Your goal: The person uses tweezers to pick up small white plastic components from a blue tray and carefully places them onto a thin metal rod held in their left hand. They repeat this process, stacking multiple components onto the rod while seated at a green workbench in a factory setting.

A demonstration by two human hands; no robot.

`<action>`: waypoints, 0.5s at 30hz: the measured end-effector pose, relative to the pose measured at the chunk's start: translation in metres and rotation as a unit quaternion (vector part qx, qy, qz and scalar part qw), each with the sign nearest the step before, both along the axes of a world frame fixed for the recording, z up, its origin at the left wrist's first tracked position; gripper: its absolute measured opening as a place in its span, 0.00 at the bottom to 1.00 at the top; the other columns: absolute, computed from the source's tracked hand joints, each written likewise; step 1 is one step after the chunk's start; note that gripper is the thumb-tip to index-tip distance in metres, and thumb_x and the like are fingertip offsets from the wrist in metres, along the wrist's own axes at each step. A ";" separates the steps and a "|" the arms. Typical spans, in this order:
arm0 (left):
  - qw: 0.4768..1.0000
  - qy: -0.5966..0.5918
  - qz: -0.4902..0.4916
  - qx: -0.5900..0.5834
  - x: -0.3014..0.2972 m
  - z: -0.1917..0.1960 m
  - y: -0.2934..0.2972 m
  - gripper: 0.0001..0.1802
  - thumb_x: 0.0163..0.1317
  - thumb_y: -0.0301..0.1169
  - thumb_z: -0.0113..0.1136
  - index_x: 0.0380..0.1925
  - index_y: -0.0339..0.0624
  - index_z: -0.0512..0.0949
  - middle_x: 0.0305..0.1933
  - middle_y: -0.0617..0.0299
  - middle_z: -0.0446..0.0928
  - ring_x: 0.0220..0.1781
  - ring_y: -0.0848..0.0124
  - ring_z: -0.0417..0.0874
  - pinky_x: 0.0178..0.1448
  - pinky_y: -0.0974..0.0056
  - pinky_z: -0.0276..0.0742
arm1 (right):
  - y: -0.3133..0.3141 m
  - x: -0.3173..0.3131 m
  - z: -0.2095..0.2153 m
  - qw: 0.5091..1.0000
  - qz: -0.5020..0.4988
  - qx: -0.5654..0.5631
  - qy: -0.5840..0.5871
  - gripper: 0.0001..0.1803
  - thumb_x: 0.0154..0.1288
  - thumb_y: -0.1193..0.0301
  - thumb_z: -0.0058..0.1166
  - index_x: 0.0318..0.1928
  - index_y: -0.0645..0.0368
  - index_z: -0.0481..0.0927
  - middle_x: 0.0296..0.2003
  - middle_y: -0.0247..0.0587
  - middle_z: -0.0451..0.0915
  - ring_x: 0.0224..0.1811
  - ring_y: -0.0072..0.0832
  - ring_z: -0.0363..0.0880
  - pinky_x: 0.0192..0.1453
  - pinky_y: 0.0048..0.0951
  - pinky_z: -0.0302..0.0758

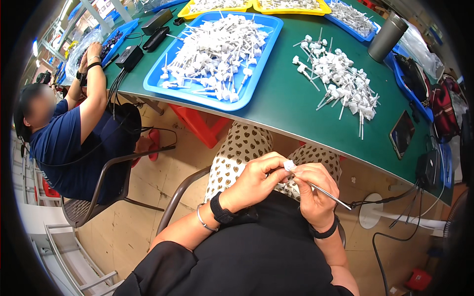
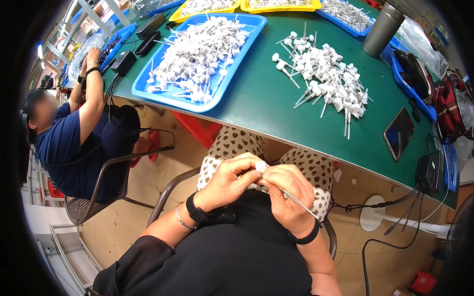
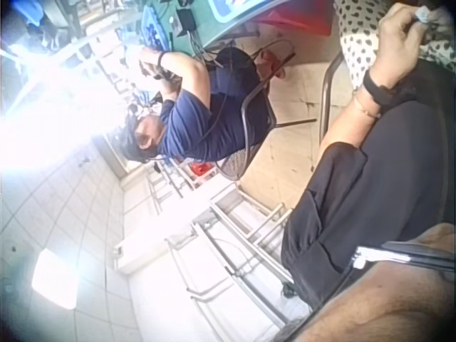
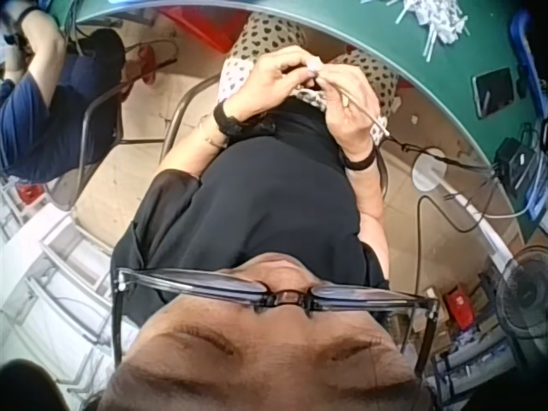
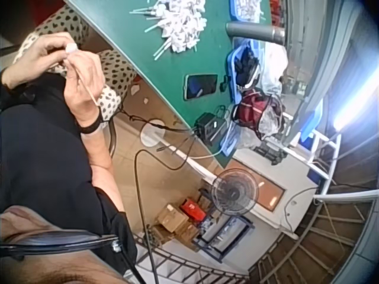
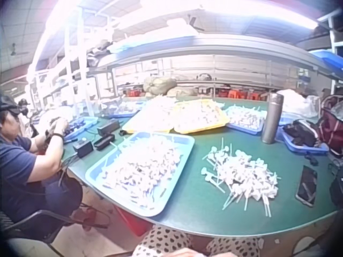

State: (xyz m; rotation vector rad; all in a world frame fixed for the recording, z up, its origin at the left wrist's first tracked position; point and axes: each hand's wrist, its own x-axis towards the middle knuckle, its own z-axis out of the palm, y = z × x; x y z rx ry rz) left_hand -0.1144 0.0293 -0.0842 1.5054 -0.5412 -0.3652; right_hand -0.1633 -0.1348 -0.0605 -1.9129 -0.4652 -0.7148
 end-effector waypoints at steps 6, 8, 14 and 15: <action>1.000 -0.021 0.013 0.009 0.001 0.005 0.001 0.07 0.66 0.20 0.58 0.42 0.32 0.80 0.40 0.59 0.79 0.36 0.75 0.82 0.39 0.70 0.79 | 0.000 -0.005 -0.013 0.998 -0.002 0.056 0.040 0.07 0.66 0.82 0.58 0.43 0.67 0.76 0.39 0.46 0.81 0.38 0.31 0.82 0.41 0.28 0.80; 0.998 -0.050 0.025 0.019 0.001 0.004 0.000 0.07 0.65 0.20 0.59 0.42 0.32 0.80 0.40 0.59 0.79 0.36 0.74 0.82 0.38 0.70 0.79 | 0.002 -0.007 -0.014 0.995 -0.011 0.070 0.063 0.06 0.67 0.82 0.56 0.43 0.67 0.76 0.40 0.47 0.81 0.38 0.29 0.81 0.42 0.26 0.80; 0.989 -0.126 0.068 0.048 -0.002 0.001 -0.003 0.07 0.62 0.19 0.60 0.40 0.34 0.80 0.37 0.56 0.78 0.36 0.65 0.82 0.40 0.65 0.78 | 0.008 -0.006 -0.012 0.989 -0.058 0.095 0.099 0.07 0.62 0.82 0.61 0.39 0.66 0.78 0.35 0.48 0.83 0.35 0.35 0.83 0.38 0.29 0.79; 0.987 -0.133 0.072 0.051 -0.003 0.001 -0.003 0.07 0.62 0.19 0.60 0.40 0.33 0.80 0.37 0.56 0.78 0.37 0.64 0.82 0.40 0.64 0.77 | 0.007 -0.006 -0.011 0.992 -0.055 0.077 0.087 0.07 0.62 0.82 0.61 0.39 0.66 0.78 0.35 0.47 0.83 0.34 0.36 0.83 0.37 0.29 0.79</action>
